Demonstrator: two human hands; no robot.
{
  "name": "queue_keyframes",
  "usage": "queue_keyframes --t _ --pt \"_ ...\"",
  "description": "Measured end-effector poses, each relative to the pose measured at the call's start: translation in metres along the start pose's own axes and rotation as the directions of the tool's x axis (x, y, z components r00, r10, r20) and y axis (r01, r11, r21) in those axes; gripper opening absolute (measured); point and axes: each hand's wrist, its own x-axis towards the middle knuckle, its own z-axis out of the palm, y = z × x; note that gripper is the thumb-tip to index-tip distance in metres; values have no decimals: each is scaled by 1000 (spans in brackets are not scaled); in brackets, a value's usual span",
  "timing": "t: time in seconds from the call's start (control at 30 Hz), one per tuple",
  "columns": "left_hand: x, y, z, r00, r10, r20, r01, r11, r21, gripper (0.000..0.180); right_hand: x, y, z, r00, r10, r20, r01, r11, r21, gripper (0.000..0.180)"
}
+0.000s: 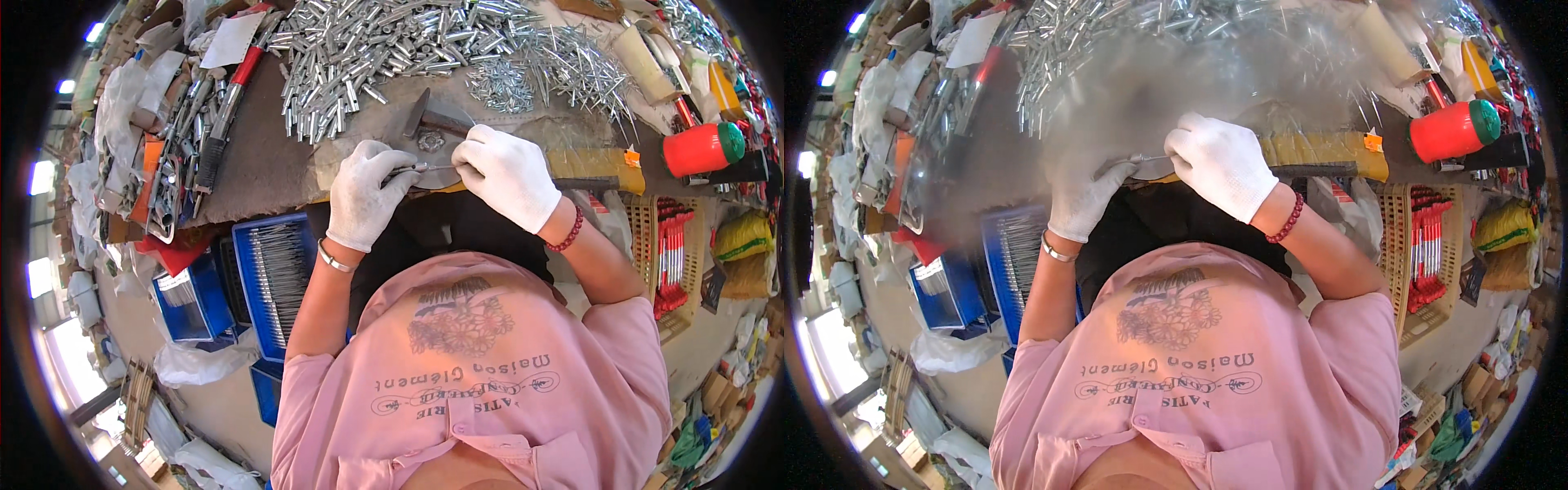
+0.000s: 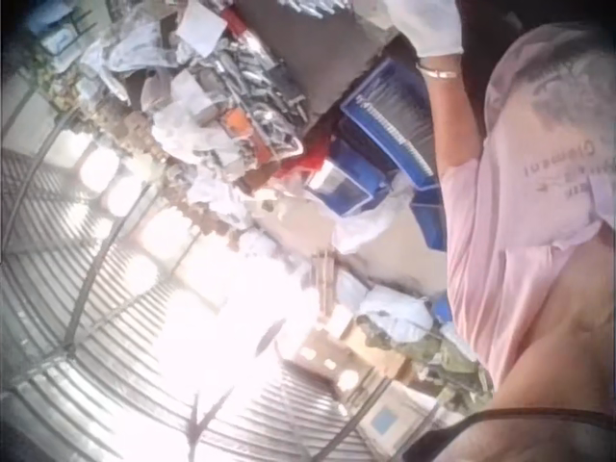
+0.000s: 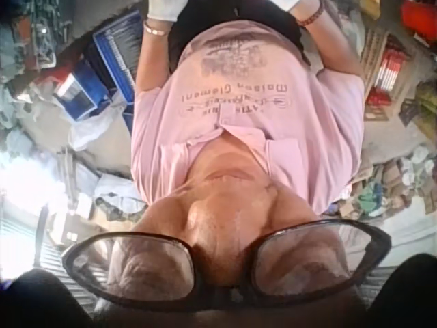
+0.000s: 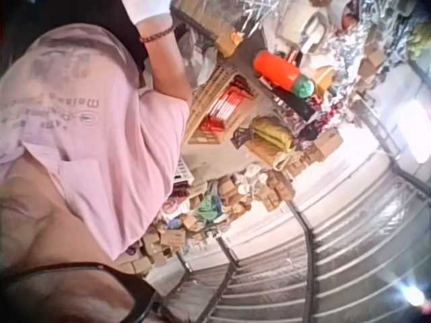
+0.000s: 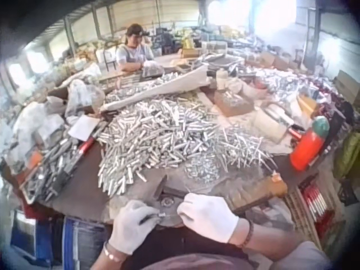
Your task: Inspecting and sorting small metal industrial parts at a workbench using a gauge and a hammer.
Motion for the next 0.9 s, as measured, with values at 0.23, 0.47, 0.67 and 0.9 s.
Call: queue_keyframes --t 0.23,0.47,0.67,0.9 --pt "-1 19 -10 997 82 11 -83 990 111 17 -3 -2 1 998 -51 -35 50 999 -6 9" --pt "1 21 -12 998 56 12 -56 993 100 17 1 2 4 997 -75 2 75 996 -40 10" --pt "0 12 -7 997 82 -9 -82 996 39 19 4 7 10 994 -108 31 106 993 44 5" --pt "0 11 -7 987 159 -11 -157 983 97 16 -2 9 -9 998 44 -55 -39 995 89 10"
